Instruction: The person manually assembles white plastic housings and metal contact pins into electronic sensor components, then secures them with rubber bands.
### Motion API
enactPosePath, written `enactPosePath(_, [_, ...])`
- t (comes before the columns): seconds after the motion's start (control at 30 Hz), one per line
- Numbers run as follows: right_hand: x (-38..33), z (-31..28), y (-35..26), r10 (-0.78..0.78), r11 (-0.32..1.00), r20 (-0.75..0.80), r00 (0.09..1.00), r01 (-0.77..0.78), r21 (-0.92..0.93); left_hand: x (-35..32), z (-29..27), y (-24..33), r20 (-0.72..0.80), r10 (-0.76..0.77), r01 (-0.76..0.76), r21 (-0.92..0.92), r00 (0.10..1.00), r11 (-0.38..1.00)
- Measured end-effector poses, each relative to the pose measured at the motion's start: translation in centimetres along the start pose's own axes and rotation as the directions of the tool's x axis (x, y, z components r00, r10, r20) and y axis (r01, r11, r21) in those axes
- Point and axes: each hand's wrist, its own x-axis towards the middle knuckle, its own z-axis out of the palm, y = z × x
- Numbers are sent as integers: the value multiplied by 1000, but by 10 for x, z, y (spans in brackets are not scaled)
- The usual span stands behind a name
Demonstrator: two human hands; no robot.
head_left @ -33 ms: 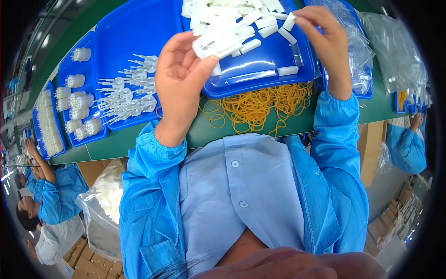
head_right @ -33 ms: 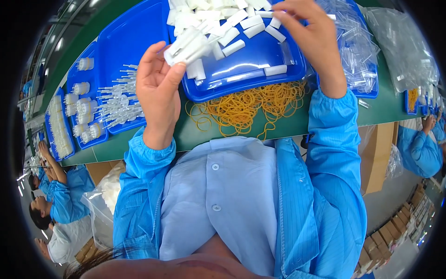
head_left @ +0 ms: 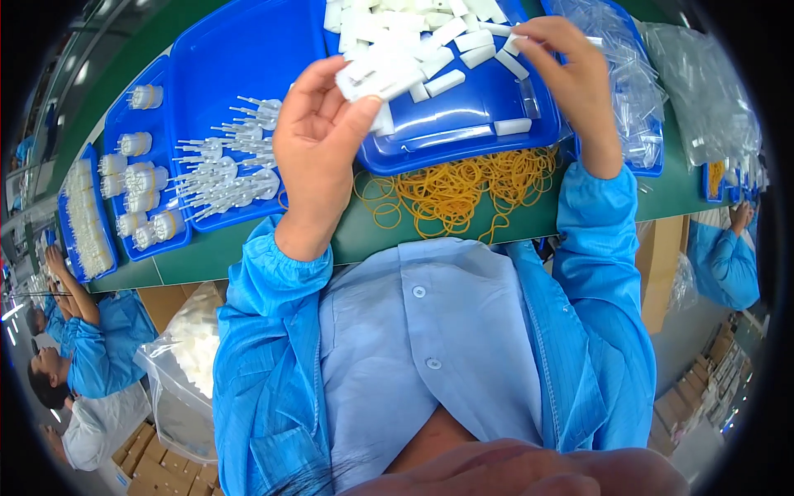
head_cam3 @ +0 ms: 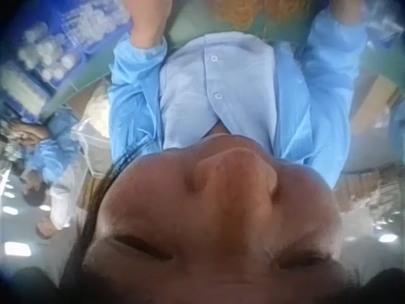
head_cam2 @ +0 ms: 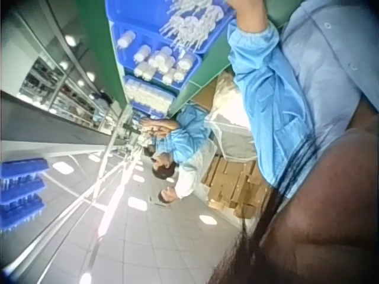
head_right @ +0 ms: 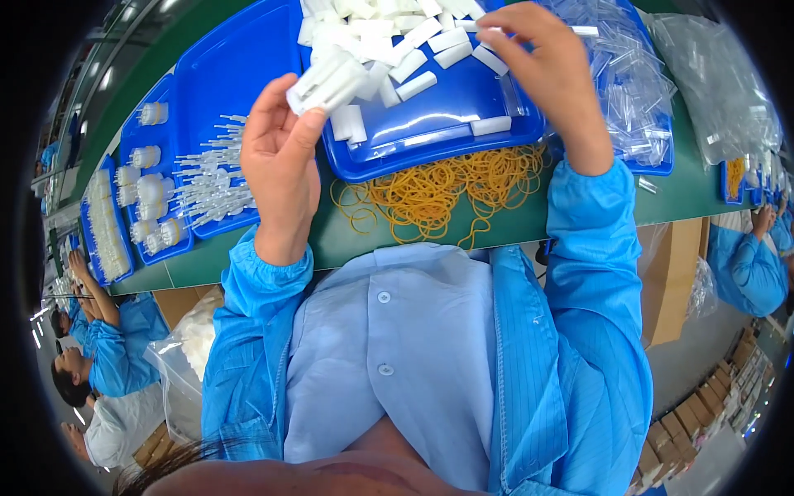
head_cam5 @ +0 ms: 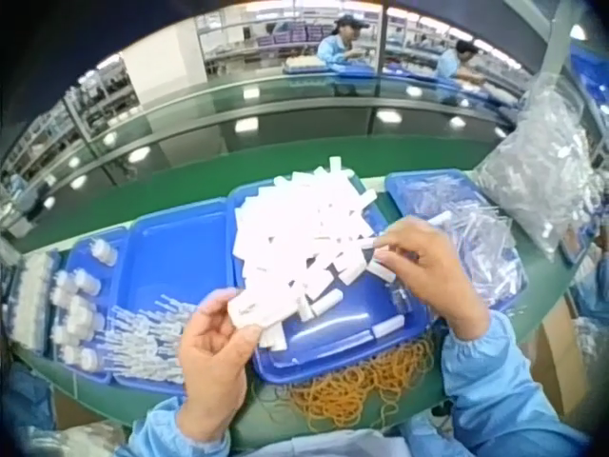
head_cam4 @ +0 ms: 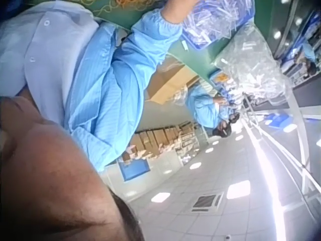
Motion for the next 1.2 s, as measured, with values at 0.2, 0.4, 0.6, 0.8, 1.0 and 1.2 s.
enactPosePath(0.2, [-5, 43, 0, -304, 826, 174, 937, 350, -443, 1, -4, 0, -2, 4, -4, 66, 1000, 998])
enactPosePath(0.4, [-3, 40, -4, -210, 902, 200, 957, 268, -339, -1, -2, 3, 19, -14, 13, 67, 1000, 998])
enactPosePath(0.6, [-3, 42, -7, -99, 920, 226, 969, 176, -351, -1, -2, 1, 14, -21, 21, 29, 1000, 999])
enactPosePath(0.8, [-7, 33, -13, 49, 999, 46, 998, -50, 11, -3, -3, 0, 44, -82, 81, 30, 996, 996])
enactPosePath(1.0, [-6, 18, -19, 242, 647, 105, 965, -241, 723, -4, -1, -3, 127, 55, -76, 163, 990, 984])
enactPosePath(1.2, [-10, 18, -19, 177, 581, 149, 973, -225, 782, -4, -1, -6, 201, 171, -225, 286, 964, 931])
